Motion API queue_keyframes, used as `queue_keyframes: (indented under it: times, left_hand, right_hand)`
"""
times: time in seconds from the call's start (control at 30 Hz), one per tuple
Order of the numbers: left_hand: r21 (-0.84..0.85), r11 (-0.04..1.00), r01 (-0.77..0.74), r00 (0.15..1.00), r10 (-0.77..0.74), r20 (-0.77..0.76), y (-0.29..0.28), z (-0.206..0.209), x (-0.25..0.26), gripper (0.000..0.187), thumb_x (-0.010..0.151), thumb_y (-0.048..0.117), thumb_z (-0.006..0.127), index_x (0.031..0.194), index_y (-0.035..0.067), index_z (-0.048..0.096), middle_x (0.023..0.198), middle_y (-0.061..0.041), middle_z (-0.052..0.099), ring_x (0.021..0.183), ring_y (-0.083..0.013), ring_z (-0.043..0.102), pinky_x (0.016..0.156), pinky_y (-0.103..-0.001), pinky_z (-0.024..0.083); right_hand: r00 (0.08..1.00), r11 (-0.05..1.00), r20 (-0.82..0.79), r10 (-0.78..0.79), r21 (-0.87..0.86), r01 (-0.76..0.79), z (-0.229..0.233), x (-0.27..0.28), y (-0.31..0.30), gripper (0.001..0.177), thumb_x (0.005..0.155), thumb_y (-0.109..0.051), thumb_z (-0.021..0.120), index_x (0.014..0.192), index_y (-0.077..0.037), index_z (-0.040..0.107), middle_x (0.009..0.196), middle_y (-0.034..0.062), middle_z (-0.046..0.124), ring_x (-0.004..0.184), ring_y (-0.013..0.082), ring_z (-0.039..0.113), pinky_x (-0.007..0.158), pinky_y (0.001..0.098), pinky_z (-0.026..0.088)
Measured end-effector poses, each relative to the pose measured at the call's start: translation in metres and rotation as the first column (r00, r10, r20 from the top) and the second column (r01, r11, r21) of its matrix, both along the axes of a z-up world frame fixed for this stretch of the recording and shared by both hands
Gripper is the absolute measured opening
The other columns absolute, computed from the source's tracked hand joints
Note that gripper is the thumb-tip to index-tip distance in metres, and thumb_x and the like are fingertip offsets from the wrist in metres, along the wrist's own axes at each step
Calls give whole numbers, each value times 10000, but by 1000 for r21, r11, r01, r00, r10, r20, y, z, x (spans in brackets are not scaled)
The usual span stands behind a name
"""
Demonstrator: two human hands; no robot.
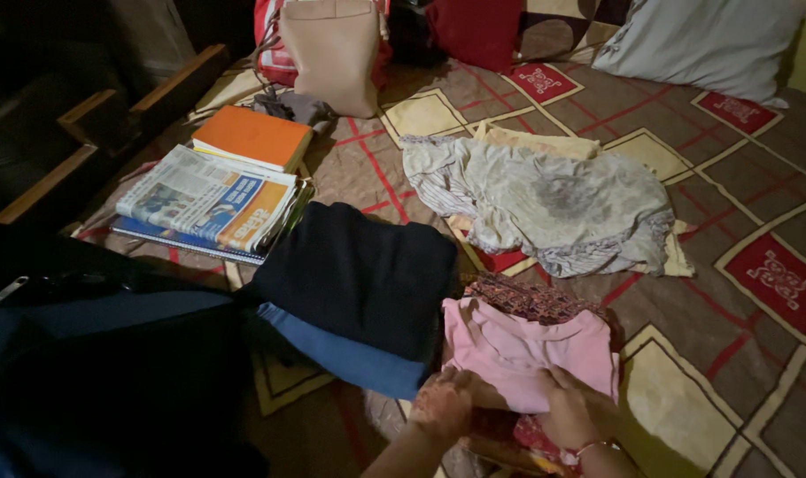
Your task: The person packs a bag with clothes by hand, placing items into the bag and arranging them.
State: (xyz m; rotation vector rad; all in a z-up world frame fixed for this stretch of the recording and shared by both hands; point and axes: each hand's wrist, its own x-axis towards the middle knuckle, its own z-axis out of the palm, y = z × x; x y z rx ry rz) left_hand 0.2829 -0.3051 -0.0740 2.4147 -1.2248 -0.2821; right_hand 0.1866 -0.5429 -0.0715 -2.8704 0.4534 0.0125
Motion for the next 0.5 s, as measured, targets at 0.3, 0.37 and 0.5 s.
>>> queue_keyframes:
  times: [0.3, 0.37, 0.5]
  left_hand:
    - [-538, 843, 6, 971, 123, 203, 5, 87, 5, 376, 848, 122, 675, 1215, 59, 619, 1114, -160, 648, 1120, -368, 600, 1036, -490, 448]
    - [-662, 749, 36, 964, 149, 221, 6, 117, 3, 409, 867, 124, 657, 1258, 24, 590, 1121, -186, 627, 1096, -389, 589, 1010, -496, 455]
    - [-740, 671, -44, 996, 83, 16, 16, 177, -8, 378, 928, 126, 592, 1292, 27, 570, 1086, -200, 619, 1022, -403, 622, 893, -484, 509]
  right_hand:
    - [916, 970, 338, -216, -35, 241, 51, -28, -15, 333, 803, -127, 650, 1123, -155, 739, 1056, 150, 737, 939, 376, 708, 834, 470, 572]
    - [888, 939, 335, -315, -25, 343, 85, -28, -20, 312, 862, -181, 642, 1154, -141, 743, 997, 192, 727, 918, 404, 691, 816, 488, 551]
    - [921, 897, 272, -278, 417, 147, 147, -42, -50, 273, 859, -152, 558, 1042, -59, 737, 855, 122, 741, 769, 244, 707, 706, 373, 546]
